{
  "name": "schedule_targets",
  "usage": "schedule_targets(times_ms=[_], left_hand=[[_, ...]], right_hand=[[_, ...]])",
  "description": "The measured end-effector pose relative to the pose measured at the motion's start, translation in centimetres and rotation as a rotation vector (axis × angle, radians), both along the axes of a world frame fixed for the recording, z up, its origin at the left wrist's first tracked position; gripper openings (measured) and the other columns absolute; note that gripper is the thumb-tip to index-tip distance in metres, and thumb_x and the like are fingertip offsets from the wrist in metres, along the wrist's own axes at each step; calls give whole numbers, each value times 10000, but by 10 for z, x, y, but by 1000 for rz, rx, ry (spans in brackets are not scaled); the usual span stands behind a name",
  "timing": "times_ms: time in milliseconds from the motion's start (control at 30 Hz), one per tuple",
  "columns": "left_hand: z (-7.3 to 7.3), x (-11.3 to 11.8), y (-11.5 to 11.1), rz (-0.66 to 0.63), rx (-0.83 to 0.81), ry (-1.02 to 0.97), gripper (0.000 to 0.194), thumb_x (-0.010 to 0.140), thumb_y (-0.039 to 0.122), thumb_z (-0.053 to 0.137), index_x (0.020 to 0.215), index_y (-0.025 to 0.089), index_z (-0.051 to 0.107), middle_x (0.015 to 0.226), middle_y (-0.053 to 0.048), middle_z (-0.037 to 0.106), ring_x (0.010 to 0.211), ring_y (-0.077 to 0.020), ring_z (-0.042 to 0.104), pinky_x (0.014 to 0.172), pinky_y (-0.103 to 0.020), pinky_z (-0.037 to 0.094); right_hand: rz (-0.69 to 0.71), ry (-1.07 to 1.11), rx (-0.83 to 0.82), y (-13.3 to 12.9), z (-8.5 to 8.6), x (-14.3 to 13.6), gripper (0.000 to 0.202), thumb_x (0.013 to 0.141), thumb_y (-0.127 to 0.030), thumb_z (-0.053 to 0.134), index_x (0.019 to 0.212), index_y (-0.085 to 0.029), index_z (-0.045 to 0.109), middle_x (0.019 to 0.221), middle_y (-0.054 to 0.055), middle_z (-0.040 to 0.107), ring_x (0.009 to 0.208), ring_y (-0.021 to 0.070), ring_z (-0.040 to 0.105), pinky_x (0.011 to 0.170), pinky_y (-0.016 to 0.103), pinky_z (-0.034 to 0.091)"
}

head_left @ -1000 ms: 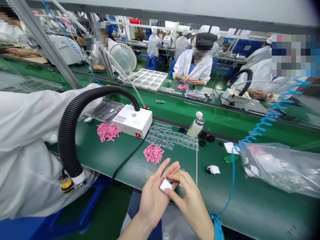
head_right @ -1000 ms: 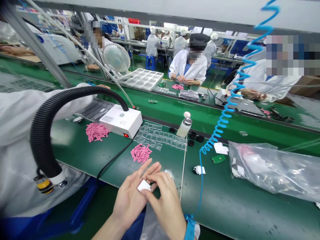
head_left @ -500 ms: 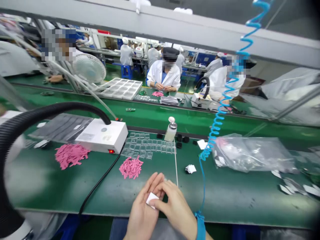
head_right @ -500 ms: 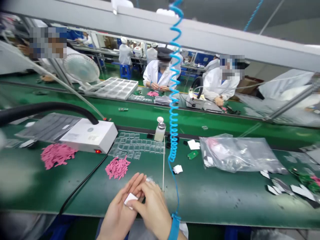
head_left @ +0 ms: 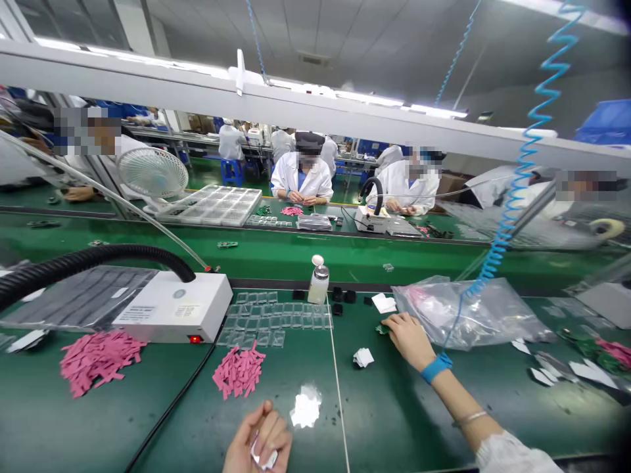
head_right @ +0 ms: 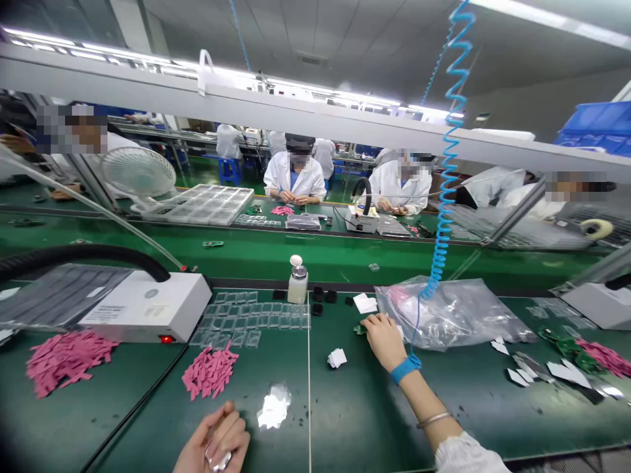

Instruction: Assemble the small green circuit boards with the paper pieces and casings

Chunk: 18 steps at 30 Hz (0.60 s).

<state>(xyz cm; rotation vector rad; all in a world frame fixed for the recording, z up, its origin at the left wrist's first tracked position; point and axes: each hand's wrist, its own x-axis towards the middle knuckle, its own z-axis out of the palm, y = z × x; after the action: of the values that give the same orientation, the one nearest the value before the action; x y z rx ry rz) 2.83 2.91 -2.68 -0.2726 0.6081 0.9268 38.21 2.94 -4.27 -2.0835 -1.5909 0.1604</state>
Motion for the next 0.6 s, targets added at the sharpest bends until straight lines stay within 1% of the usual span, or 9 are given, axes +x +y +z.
schedule_targets(times_ms=[67,133,233,300,367,467,500,533,600], left_hand=[[3,0,1,8,4,3,244,914,82,384,711,165,489,415,101,310,342,-49,336,393,-180,371],[7,0,2,27,4,33,245,915,81,377,711,165,484,447,96,315,373,-46,351,443,-186,424],[13,3,5,55,-20,139,221,917,88,377,752,150,510,513,81,350,443,-48,401,564,-229,519],[15,7,8,68,-21,209,193,913,92,393,796,132,541,545,72,375,477,-51,432,624,-254,551],[16,11,12,73,5,248,166,904,88,418,836,113,568,575,55,418,512,-58,476,668,-266,566],[15,17,18,82,37,263,160,894,83,442,860,100,597,624,20,498,578,-78,556,713,-267,576],[15,18,20,88,46,266,167,892,79,443,865,99,606,637,10,521,599,-85,578,715,-263,577],[16,19,22,94,54,269,176,891,74,442,867,100,614,644,3,539,612,-91,594,704,-253,578],[17,19,23,106,75,280,189,890,75,444,857,106,628,649,-6,566,625,-102,615,663,-232,576]], right_hand=[[-4,55,11,-3,-4,0,165,765,-112,560,805,-178,705,871,120,676,947,310,579,901,458,375],[-28,141,31,-7,-4,-4,149,810,-218,550,813,-175,693,844,119,667,873,302,611,856,458,420],[-66,317,61,-15,5,-22,357,918,-378,397,1020,-141,643,840,119,660,762,257,655,717,398,512],[-59,444,61,-23,16,-48,497,957,-450,294,1208,-103,547,778,91,651,667,217,662,618,348,542],[-20,584,26,-32,29,-83,555,939,-519,352,1281,-111,511,661,27,616,522,167,621,533,310,540],[70,1140,-162,-42,41,-142,609,802,-591,580,1207,-137,604,605,-15,581,473,131,591,511,287,543],[97,1280,-205,-44,42,-159,612,746,-577,658,1170,-137,630,632,-5,607,535,138,619,563,287,561],[115,1400,-230,-44,41,-174,588,709,-543,714,1129,-136,652,718,21,650,625,143,644,632,284,571],[104,1554,-279,-44,34,-198,546,654,-501,778,1037,-123,680,830,62,691,710,148,667,685,263,566]])
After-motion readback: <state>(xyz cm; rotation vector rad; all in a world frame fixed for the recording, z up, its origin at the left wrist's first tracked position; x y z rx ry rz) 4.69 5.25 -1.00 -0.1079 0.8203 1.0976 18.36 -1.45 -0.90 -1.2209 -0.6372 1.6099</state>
